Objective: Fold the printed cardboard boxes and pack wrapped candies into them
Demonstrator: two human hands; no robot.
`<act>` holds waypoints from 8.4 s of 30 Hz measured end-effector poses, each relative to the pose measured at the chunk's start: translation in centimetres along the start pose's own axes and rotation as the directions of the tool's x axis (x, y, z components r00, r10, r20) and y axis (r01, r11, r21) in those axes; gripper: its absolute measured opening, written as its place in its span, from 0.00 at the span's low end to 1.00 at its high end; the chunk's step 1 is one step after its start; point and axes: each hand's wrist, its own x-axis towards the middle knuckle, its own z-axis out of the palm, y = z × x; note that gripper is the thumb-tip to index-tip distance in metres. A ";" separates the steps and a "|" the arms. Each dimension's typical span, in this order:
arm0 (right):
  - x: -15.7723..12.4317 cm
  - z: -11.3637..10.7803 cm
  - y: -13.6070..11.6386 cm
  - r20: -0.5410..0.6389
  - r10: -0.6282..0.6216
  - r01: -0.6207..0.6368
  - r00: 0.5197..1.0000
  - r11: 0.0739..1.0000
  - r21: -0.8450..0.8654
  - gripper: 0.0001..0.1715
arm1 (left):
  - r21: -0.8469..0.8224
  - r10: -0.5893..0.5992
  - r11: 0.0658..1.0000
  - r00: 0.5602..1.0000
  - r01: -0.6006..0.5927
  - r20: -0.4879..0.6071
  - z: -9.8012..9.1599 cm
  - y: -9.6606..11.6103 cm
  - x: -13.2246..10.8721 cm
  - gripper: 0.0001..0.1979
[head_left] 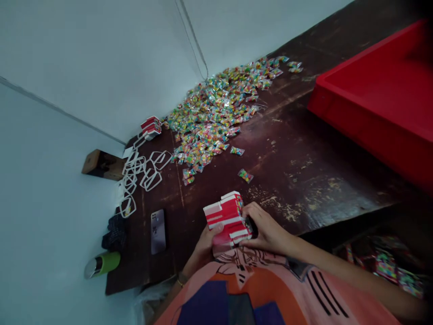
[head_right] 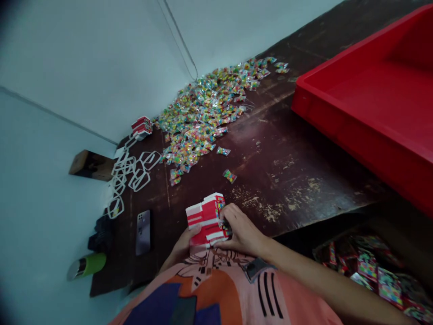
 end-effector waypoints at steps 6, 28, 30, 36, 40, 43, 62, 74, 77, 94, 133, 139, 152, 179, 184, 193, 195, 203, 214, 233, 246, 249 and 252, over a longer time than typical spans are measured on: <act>1.6 -0.8 1.0 -0.090 0.245 -0.164 0.965 0.839 0.518 0.60 | 0.280 0.265 0.928 0.963 -0.245 -0.037 -0.5 1.5 -0.1 0.35; -1.0 0.2 3.2 -0.007 0.213 -0.181 0.977 0.848 0.499 0.47 | -0.008 0.030 0.999 0.986 -0.032 -0.167 0.5 0.1 1.6 0.27; -1.0 0.0 2.8 -0.044 0.133 -0.118 0.990 0.959 0.257 0.47 | -0.125 -0.077 0.990 0.990 0.062 -0.117 0.3 0.5 1.9 0.27; -0.2 0.3 1.9 -0.038 -0.068 0.067 0.997 0.997 -0.030 0.38 | -0.222 -0.164 0.963 0.986 0.151 -0.040 0.7 0.8 1.4 0.24; -0.1 0.5 1.8 -0.054 -0.075 0.072 0.996 0.996 -0.044 0.31 | -0.248 -0.194 0.952 0.980 0.180 -0.034 1.1 0.1 0.9 0.24; -0.7 0.9 1.4 -0.098 -0.057 0.054 0.994 0.998 -0.036 0.28 | -0.269 -0.205 0.941 0.978 0.206 0.031 0.9 -0.7 0.7 0.26; -0.3 0.4 2.0 0.116 -0.034 0.032 0.993 0.999 0.025 0.37 | -0.252 -0.155 0.953 0.985 0.171 0.083 0.8 0.2 0.6 0.30; -1.5 1.8 3.2 0.005 0.047 -0.048 0.999 0.988 0.145 0.34 | -0.153 -0.075 0.985 0.996 0.083 0.054 1.1 -1.0 -0.4 0.24; 0.3 0.1 2.6 -0.032 0.171 -0.144 0.985 0.906 0.397 0.47 | -0.036 0.020 0.999 1.000 -0.019 0.009 1.7 -0.2 -0.6 0.25; 5.7 -5.7 0.5 0.237 -0.094 0.086 0.967 0.995 0.042 0.39 | 0.598 0.425 0.636 0.868 -0.488 0.256 4.2 4.0 0.1 0.27; -4.2 0.0 3.3 -0.400 0.387 -0.218 0.831 0.888 0.406 0.13 | 0.253 0.257 0.924 0.956 -0.287 0.144 2.5 -1.8 3.1 0.26; -4.1 -2.4 3.2 -0.252 0.218 -0.184 0.943 0.971 0.154 0.07 | 0.296 0.229 0.914 0.956 -0.277 0.185 3.1 -1.3 4.1 0.23; 0.7 -7.3 1.0 0.409 -0.112 0.258 0.906 0.911 -0.322 0.14 | 0.273 0.120 0.945 0.968 -0.180 0.222 3.3 -0.2 5.6 0.25; -5.6 -4.1 3.6 0.187 -0.105 0.163 0.977 0.931 -0.326 0.29 | 0.055 0.203 0.979 0.972 -0.198 -0.121 3.1 -3.8 3.9 0.31; -6.2 -3.9 2.6 0.181 -0.077 0.140 0.980 0.920 -0.365 0.28 | 0.060 0.183 0.982 0.978 -0.177 -0.098 3.0 -4.3 4.3 0.31; 0.4 -4.3 2.7 0.510 -0.199 0.444 0.837 0.792 -0.419 0.22 | 0.126 0.257 0.963 0.955 -0.240 -0.146 2.8 -2.2 3.5 0.23; 0.7 -3.6 3.2 0.481 -0.212 0.439 0.851 0.788 -0.431 0.23 | 0.097 0.307 0.952 0.924 -0.292 -0.229 2.4 -2.0 3.0 0.23; 2.8 -1.3 4.5 0.337 -0.254 0.401 0.907 0.770 -0.497 0.28 | 0.045 0.424 0.897 0.831 -0.439 -0.360 1.6 0.1 3.1 0.24; 6.4 -1.2 5.0 0.068 -0.120 0.130 0.990 0.649 -0.750 0.30 | 0.034 0.456 0.875 0.800 -0.482 -0.389 -2.1 2.2 5.1 0.25; 4.9 -2.2 3.7 0.007 0.273 -0.238 0.962 0.847 -0.475 0.31 | 0.993 0.663 0.118 0.745 -0.017 -0.066 -2.3 3.7 2.7 0.43; 1.2 -10.7 4.5 0.154 -0.071 0.146 0.986 0.818 -0.556 0.30 | 0.987 0.620 0.039 0.771 0.155 -0.146 -3.5 5.5 3.6 0.38; -1.4 -12.1 6.9 0.183 -0.241 0.294 0.953 0.597 -0.747 0.26 | 0.990 0.613 0.023 0.781 0.138 -0.123 -4.2 5.6 3.9 0.38; -4.3 -12.8 8.9 0.119 -0.283 0.254 0.952 0.505 -0.825 0.25 | 0.993 0.616 0.023 0.781 0.117 -0.106 -4.7 5.7 4.2 0.37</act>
